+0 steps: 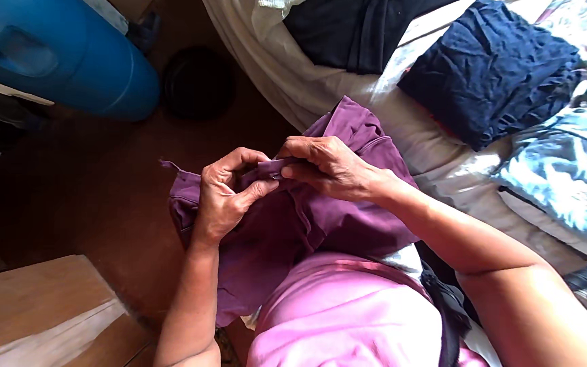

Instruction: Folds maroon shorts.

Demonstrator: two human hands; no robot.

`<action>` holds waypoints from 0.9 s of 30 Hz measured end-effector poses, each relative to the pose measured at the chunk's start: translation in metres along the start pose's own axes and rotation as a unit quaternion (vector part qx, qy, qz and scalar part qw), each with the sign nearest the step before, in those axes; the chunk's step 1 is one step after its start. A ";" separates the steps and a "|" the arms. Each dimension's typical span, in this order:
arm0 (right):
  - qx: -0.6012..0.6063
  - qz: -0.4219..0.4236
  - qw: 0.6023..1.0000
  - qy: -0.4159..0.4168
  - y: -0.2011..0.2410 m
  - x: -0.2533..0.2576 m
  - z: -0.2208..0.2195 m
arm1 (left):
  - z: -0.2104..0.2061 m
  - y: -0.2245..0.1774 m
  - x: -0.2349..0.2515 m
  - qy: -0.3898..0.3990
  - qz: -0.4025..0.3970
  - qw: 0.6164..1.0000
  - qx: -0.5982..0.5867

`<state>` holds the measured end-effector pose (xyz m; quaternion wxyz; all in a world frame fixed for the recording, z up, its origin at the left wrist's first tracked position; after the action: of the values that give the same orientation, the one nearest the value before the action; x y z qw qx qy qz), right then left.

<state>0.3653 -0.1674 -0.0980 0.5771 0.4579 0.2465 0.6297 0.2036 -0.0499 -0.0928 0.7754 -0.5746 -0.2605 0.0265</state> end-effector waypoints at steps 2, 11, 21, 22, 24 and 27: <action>0.034 -0.021 0.999 0.011 0.000 0.000 0.001 | 0.001 -0.005 0.003 0.023 0.007 1.000 0.012; 0.003 -0.017 1.000 -0.012 -0.001 -0.002 -0.001 | -0.016 -0.024 0.000 -0.084 0.072 0.992 0.056; 0.150 -0.099 0.983 0.034 -0.011 0.000 0.001 | -0.020 -0.019 -0.003 -0.068 0.058 0.992 0.090; 0.080 -0.073 0.994 0.000 -0.009 -0.001 0.001 | -0.021 -0.021 -0.003 -0.067 0.068 0.989 0.114; -0.015 -0.025 0.999 -0.045 -0.004 -0.003 0.001 | -0.022 -0.024 -0.003 -0.061 0.078 0.984 0.146; -0.090 0.031 0.994 -0.053 0.005 -0.004 0.003 | -0.022 -0.028 -0.002 -0.036 0.082 0.983 0.160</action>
<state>0.3652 -0.1728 -0.0937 0.6088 0.4440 0.1435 0.6415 0.2043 -0.0796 -0.0732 0.8428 -0.4609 -0.2329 0.1518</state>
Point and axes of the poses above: each hand's wrist, its own x-axis towards the middle knuckle, its own z-axis out of the back of the hand, y = z × x, the point moved 3 cm from there along x, towards the middle knuckle, and after that the axes turned 8 degrees about -z, right-handed, at the moved point
